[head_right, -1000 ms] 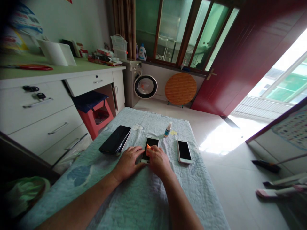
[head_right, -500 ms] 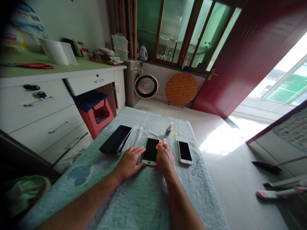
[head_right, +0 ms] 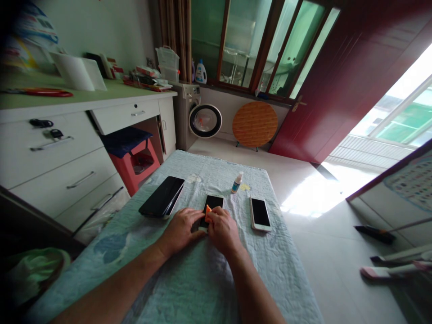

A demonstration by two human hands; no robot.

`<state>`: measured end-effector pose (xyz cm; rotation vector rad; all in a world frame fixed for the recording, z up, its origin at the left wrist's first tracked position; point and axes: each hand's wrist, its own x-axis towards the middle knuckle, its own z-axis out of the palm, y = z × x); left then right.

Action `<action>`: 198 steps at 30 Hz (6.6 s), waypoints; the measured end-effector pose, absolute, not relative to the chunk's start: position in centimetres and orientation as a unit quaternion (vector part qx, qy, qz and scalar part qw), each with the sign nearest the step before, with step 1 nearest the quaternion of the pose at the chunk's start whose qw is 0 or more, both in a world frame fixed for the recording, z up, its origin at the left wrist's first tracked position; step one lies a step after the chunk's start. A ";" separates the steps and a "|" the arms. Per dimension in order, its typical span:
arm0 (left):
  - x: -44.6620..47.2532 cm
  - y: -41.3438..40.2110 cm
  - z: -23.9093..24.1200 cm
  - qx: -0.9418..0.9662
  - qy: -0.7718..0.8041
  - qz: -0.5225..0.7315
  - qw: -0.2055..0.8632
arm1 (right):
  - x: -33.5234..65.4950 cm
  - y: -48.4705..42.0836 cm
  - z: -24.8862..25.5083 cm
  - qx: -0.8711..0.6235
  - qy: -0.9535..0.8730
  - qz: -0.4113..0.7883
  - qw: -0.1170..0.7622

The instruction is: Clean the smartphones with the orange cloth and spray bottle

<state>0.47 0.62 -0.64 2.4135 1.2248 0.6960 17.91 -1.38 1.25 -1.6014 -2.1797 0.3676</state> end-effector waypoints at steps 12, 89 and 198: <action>0.3 0.9 -0.5 0.861 0.428 0.223 0.160 | 19.2 1.5 0.0 -0.630 -0.762 0.051 0.144; 0.8 0.7 -1.1 0.817 0.455 0.279 0.217 | 17.6 0.3 1.9 -0.535 -0.826 0.115 0.135; 0.9 0.5 -0.8 0.815 0.461 0.282 0.209 | 17.4 -0.3 3.0 -0.544 -0.820 0.152 0.090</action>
